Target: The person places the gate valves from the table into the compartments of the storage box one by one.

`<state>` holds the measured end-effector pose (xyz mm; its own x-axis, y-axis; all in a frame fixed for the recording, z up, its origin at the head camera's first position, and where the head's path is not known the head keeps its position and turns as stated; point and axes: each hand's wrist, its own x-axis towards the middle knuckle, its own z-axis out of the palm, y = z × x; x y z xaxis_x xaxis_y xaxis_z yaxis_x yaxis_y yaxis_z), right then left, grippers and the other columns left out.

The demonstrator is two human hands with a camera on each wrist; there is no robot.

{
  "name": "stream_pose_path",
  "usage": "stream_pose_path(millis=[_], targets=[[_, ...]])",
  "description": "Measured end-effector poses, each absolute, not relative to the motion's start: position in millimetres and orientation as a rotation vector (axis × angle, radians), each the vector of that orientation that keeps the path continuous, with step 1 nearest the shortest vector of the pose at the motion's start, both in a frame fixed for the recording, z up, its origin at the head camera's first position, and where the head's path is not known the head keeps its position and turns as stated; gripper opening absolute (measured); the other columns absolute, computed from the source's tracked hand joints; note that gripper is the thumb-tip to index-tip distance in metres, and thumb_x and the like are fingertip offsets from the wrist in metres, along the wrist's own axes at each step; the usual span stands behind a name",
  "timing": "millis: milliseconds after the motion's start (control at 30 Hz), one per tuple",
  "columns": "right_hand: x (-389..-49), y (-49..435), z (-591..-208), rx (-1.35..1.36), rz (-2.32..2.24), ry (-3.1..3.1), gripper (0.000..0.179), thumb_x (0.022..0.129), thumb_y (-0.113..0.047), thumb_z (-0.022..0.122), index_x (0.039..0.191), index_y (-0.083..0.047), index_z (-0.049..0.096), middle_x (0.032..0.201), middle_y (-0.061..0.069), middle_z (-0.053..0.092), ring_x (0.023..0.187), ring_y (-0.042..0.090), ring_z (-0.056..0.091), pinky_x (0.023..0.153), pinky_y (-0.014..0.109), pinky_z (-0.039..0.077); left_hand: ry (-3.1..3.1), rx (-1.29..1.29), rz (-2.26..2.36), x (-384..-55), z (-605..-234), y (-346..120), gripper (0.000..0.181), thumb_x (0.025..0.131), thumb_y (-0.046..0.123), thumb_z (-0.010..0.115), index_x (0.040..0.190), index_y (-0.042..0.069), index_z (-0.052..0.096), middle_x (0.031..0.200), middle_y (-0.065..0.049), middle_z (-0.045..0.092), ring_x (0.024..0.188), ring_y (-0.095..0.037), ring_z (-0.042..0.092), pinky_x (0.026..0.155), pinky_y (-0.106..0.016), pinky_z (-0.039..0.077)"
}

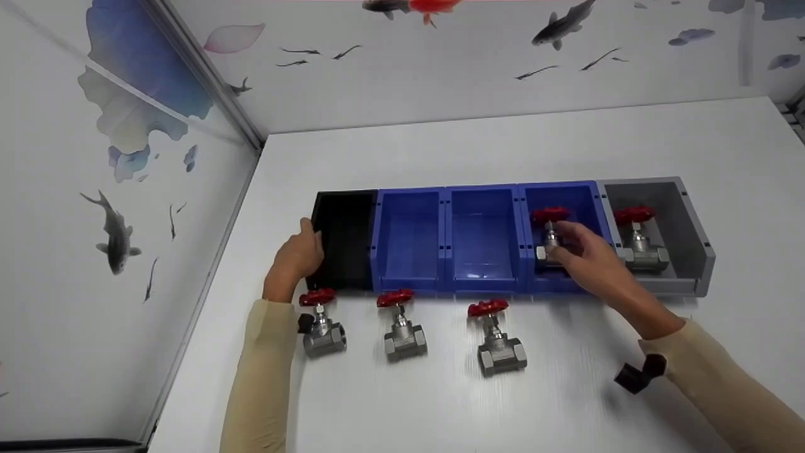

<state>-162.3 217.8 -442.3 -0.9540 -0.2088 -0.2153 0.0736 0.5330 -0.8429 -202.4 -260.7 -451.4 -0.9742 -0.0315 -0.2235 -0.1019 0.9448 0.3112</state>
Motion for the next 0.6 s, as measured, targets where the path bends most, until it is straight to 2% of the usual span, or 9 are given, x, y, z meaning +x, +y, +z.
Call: stream_pose_path(millis=[100,200,300,433,600], targets=[[-158,217,-441,-0.12,-1.44,2.49,0.06,0.103,-0.029,0.053,0.151,0.001,0.031,0.147,0.025,0.042,0.13,0.04,0.047,0.102,0.05,0.041,2.889,-0.089,0.477,-202,-451,-261,0.032,0.109,0.021,0.029,0.126,-0.006,0.034,0.085,-0.028,0.066,0.062,-0.029,0.058,0.058,-0.042,0.045],[-153,215,-439,-0.125,-1.492,2.528,0.055,0.103,-0.025,0.054,0.147,0.002,0.037,0.143,0.023,0.047,0.13,0.037,0.047,0.105,0.048,0.039,2.891,-0.09,0.475,-202,-450,-260,0.034,0.109,0.021,0.029,0.128,-0.007,0.033,0.087,-0.029,0.066,0.065,-0.03,0.059,0.06,-0.044,0.047],[-149,213,-438,-0.131,-1.546,2.568,0.047,0.102,-0.022,0.055,0.141,0.001,0.044,0.138,0.02,0.052,0.128,0.032,0.049,0.106,0.031,0.04,2.897,-0.087,0.469,-202,-450,-260,0.035,0.109,0.021,0.029,0.13,-0.007,0.033,0.088,-0.029,0.065,0.067,-0.031,0.06,0.061,-0.046,0.047],[-146,211,-439,-0.156,-1.591,2.592,0.041,0.102,-0.02,0.057,0.136,0.001,0.05,0.132,0.019,0.057,0.121,0.027,0.052,0.09,0.009,0.039,2.9,-0.084,0.468,-202,-451,-261,0.035,0.108,0.021,0.03,0.13,-0.007,0.032,0.087,-0.029,0.065,0.066,-0.031,0.06,0.06,-0.045,0.047],[-144,210,-442,-0.165,-1.596,2.561,0.039,0.102,-0.022,0.057,0.133,0.001,0.053,0.131,0.018,0.058,0.118,0.021,0.054,0.089,0.007,0.04,2.897,-0.087,0.471,-202,-452,-261,0.036,0.108,0.021,0.03,0.131,-0.008,0.031,0.088,-0.029,0.065,0.066,-0.031,0.058,0.061,-0.045,0.047]])
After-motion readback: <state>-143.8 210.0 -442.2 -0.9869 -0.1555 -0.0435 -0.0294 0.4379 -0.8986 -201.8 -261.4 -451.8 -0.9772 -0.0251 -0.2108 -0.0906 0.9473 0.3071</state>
